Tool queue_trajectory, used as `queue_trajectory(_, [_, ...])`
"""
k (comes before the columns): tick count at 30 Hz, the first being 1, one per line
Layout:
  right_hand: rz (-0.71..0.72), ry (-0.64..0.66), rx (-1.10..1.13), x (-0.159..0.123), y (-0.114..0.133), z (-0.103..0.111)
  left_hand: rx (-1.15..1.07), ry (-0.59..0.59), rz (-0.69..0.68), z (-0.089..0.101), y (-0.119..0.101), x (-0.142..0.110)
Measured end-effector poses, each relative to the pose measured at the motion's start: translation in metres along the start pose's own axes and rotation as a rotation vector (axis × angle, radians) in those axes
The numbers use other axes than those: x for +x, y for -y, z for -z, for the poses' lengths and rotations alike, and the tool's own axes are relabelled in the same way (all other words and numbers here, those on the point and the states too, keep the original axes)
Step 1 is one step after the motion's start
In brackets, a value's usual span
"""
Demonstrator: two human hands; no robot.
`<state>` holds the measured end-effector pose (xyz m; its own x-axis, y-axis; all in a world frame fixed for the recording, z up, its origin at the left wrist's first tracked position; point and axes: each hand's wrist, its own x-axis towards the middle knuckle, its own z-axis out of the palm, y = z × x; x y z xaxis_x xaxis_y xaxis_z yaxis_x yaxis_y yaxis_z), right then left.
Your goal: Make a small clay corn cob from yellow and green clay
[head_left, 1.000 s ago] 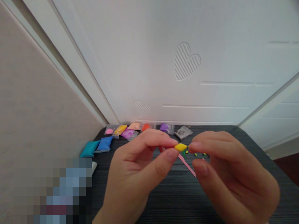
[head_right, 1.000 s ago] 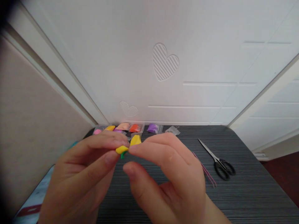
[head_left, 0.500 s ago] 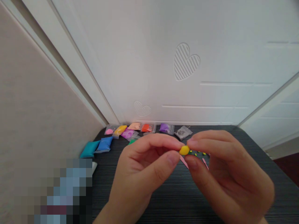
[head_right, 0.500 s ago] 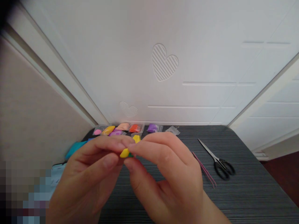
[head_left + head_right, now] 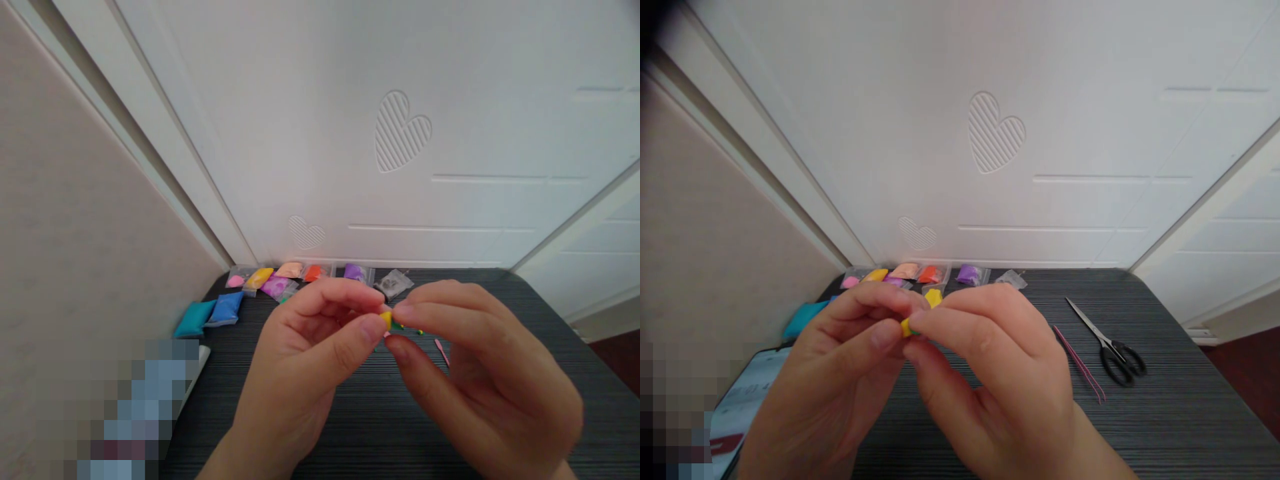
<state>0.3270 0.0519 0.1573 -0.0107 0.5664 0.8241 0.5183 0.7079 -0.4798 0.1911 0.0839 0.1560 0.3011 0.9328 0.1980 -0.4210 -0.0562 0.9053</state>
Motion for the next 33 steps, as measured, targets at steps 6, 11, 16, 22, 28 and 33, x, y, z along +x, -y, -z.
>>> queue_trajectory(6, [0.009, -0.004, -0.037, 0.0013, 0.0006, 0.0003, 0.004, 0.056, -0.017, 0.0012, -0.0001, 0.0013])
queue_trajectory(11, [0.014, 0.015, -0.054, 0.0027, -0.0004, 0.0025, 0.005, 0.088, -0.029, 0.0036, 0.0, 0.0015])
queue_trajectory(16, [0.016, 0.032, -0.062, 0.0041, -0.0003, 0.0028, 0.051, 0.075, -0.024, 0.004, -0.0003, 0.0001])
queue_trajectory(22, [0.024, 0.029, -0.042, 0.0032, -0.0009, 0.002, 0.041, 0.091, -0.016, 0.0051, 0.0003, 0.0])
queue_trajectory(28, [0.022, 0.032, -0.053, 0.0006, -0.0036, 0.0036, 0.04, 0.101, -0.026, 0.0062, 0.0015, 0.0006])
queue_trajectory(33, [0.013, 0.028, -0.027, 0.0, -0.0042, 0.0029, 0.033, 0.094, -0.035, 0.0041, 0.0004, 0.0006])
